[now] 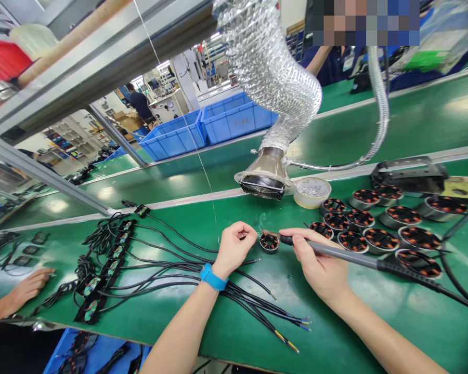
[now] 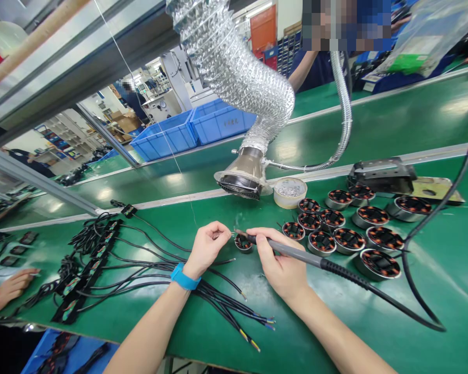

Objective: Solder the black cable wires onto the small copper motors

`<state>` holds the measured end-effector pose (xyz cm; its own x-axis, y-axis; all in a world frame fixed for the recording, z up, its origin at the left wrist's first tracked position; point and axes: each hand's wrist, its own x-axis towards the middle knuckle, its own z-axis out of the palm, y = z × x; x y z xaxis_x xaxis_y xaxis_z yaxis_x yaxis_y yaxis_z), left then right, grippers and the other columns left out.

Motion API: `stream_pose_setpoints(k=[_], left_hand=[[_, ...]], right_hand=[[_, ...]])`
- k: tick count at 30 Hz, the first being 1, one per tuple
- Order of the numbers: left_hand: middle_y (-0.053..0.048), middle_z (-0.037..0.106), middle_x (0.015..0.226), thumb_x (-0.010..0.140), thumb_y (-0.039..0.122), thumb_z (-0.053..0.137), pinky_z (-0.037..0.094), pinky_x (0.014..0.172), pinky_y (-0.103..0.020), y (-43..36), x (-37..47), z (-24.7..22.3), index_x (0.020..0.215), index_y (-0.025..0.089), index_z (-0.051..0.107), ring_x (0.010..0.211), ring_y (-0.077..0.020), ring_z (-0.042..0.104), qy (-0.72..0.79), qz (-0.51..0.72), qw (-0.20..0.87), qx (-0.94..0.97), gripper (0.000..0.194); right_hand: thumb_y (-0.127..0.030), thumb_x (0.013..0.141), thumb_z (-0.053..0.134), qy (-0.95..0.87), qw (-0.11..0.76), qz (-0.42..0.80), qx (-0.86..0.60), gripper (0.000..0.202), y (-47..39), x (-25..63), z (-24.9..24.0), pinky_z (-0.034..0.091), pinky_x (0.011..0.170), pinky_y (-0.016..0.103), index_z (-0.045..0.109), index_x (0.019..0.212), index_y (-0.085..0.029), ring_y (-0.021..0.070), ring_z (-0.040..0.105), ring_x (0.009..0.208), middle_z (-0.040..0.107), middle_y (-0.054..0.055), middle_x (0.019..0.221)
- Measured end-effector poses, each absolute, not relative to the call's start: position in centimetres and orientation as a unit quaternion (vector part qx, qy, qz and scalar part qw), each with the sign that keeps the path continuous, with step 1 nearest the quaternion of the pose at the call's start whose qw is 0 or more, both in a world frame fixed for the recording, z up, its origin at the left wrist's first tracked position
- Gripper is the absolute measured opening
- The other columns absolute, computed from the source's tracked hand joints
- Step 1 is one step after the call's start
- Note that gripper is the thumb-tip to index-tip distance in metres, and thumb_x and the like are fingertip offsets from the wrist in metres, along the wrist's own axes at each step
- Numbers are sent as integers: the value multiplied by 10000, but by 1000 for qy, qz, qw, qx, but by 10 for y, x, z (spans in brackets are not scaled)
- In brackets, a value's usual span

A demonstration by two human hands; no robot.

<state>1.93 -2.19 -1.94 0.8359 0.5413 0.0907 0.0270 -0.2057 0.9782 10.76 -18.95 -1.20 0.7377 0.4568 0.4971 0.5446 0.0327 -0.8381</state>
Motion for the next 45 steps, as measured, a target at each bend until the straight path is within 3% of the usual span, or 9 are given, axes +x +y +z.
stream_pose_setpoints(k=[9, 13, 20, 32, 45], left_hand=[[-10, 608, 704, 805, 228, 624, 415, 653, -225, -22, 20, -19, 727, 132, 630, 667, -107, 535, 187, 212, 597, 751, 124], [-15, 619, 719, 806, 231, 617, 430, 666, -228, -22, 19, -17, 738, 136, 635, 678, -114, 550, 185, 207, 593, 756, 118], [-16, 596, 761, 842, 217, 588, 435, 679, -227, -25, 14, -12, 730, 150, 625, 715, -121, 560, 160, 217, 527, 806, 136], [-17, 566, 781, 875, 219, 578, 403, 645, -231, -29, 5, -3, 770, 162, 642, 705, -124, 531, 125, 214, 468, 848, 136], [-11, 608, 698, 836, 396, 661, 367, 605, -230, -20, 7, -10, 787, 121, 660, 632, -105, 481, 193, 148, 610, 754, 280]], right_hand=[[-312, 985, 507, -388, 601, -50, -696, 234, -184, 106, -8, 562, 755, 299, 716, 1003, -208, 176, 679, 756, 682, 25, 778], [-265, 994, 497, -468, 576, -52, -668, 260, -172, 110, -12, 549, 740, 271, 665, 1187, -218, 142, 641, 743, 650, 42, 889], [-120, 975, 470, -526, 539, -61, -655, 416, -158, 112, -20, 534, 846, 257, 532, 1358, -269, 130, 629, 908, 535, 57, 1057], [-151, 975, 438, -543, 531, -49, -649, 421, -158, 110, -24, 540, 860, 302, 497, 1375, -271, 141, 604, 894, 486, 56, 1051], [-135, 937, 496, -526, 542, -29, -655, 435, -161, 111, -22, 561, 852, 305, 522, 1347, -280, 151, 635, 882, 516, 62, 1064]])
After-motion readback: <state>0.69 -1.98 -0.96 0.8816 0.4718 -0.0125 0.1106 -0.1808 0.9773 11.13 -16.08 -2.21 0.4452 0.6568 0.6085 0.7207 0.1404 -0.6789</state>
